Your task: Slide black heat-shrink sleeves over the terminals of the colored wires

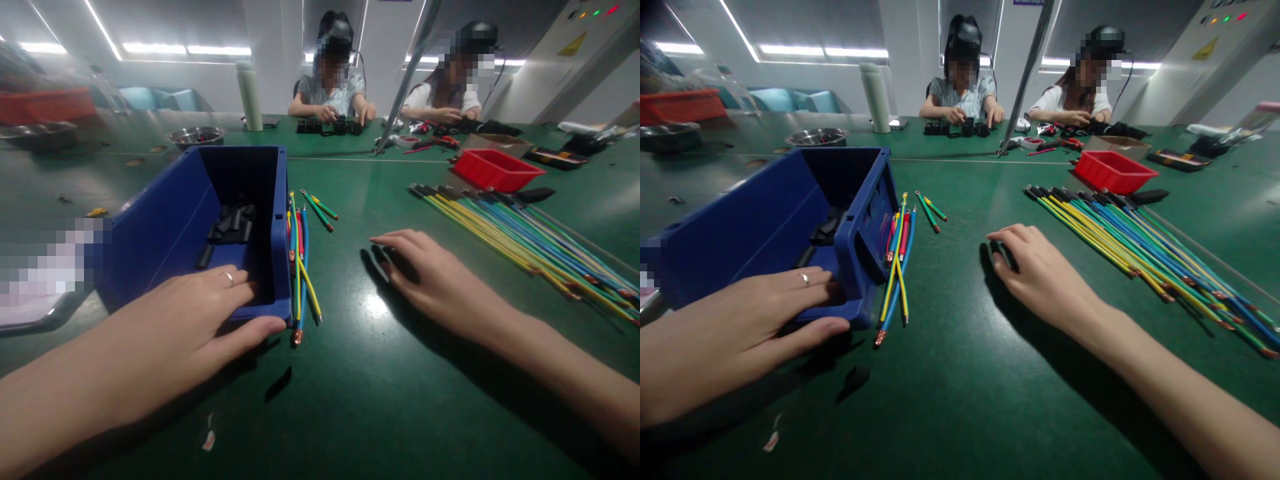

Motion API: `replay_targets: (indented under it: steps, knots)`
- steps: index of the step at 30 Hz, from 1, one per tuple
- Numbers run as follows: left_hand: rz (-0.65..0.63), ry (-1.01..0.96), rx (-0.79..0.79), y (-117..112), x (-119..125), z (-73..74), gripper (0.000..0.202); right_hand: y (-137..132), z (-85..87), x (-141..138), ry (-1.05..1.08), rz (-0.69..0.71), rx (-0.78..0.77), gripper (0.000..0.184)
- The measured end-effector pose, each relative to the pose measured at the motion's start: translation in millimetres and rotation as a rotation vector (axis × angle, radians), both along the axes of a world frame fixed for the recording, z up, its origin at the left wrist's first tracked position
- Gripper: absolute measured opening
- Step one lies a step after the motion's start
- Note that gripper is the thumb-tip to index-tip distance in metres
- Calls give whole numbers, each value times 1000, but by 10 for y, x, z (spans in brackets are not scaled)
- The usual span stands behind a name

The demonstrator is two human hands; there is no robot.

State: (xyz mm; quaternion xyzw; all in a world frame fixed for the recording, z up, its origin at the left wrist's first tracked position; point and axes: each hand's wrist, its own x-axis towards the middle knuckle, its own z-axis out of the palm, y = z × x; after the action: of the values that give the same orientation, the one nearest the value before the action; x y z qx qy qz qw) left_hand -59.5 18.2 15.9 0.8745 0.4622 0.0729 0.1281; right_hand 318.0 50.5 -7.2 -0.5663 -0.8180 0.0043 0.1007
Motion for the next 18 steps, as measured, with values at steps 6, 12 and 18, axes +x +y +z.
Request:
replay_targets:
  steps: [6,12,18]
  knots:
    - [60,-79,-93,7,54,21,60,-483,-88,-594,122,542,-34,66]
    - [183,-156,-264,69,-7,71,53,-409,-110,-563,187,590,67,35]
    - [202,-211,-291,114,-61,47,50,-364,-152,-531,221,497,172,20]
